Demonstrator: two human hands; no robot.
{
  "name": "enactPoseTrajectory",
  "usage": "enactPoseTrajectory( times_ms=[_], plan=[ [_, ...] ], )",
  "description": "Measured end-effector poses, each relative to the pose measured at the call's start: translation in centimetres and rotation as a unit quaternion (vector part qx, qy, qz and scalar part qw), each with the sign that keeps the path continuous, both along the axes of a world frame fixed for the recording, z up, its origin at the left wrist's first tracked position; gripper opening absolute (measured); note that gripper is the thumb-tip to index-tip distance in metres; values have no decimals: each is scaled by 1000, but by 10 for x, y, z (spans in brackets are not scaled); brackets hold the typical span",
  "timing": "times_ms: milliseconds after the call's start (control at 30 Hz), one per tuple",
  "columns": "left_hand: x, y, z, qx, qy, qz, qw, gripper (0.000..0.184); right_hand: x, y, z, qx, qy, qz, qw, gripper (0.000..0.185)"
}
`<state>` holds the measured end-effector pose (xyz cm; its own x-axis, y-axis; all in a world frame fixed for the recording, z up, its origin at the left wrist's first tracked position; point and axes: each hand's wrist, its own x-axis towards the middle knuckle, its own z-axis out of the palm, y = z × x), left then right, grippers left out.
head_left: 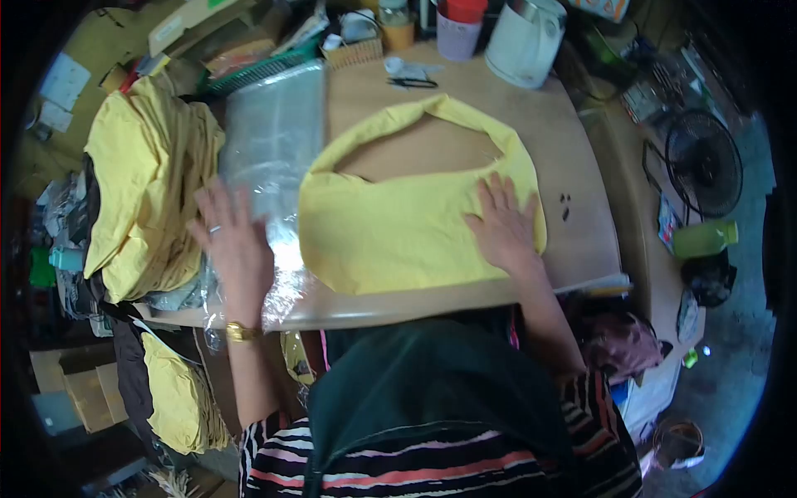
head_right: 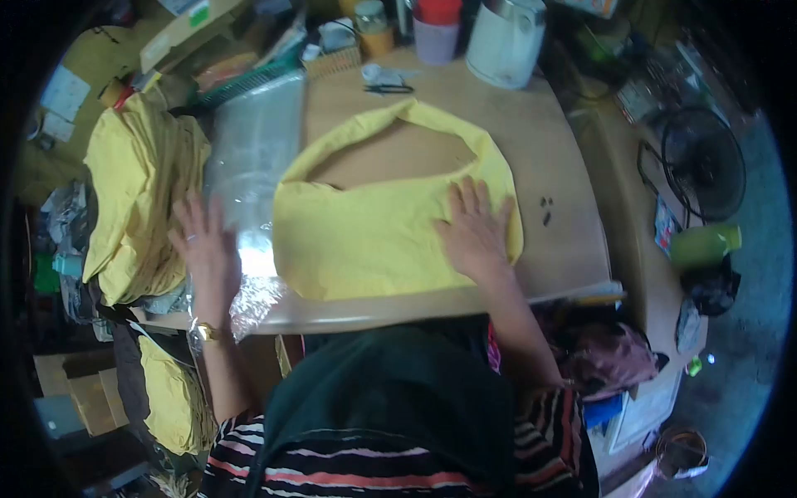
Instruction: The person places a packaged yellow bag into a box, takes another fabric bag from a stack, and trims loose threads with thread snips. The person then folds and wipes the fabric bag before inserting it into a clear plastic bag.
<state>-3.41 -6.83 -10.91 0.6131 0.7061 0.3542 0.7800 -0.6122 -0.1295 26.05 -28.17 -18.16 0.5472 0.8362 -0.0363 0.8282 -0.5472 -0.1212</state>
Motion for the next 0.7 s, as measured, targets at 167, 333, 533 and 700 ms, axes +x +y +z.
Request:
enactPoseTrajectory(
  times_ms=[167,333,533,700],
  plan=[
    [87,-82,-83,-239,22,-189,952,94,-39,11,-24,130,25,145,981,61],
    [69,-73,-78,-261,24,-260,929,101,83,-55,2,102,-146,-82,981,33],
    [29,-74,-20,-284,39,-342,895,58,19,-88,46,142,72,280,947,30],
    [12,-42,-29,-274,76,-333,899,33,31,-79,35,88,136,277,947,20]
  ],
)
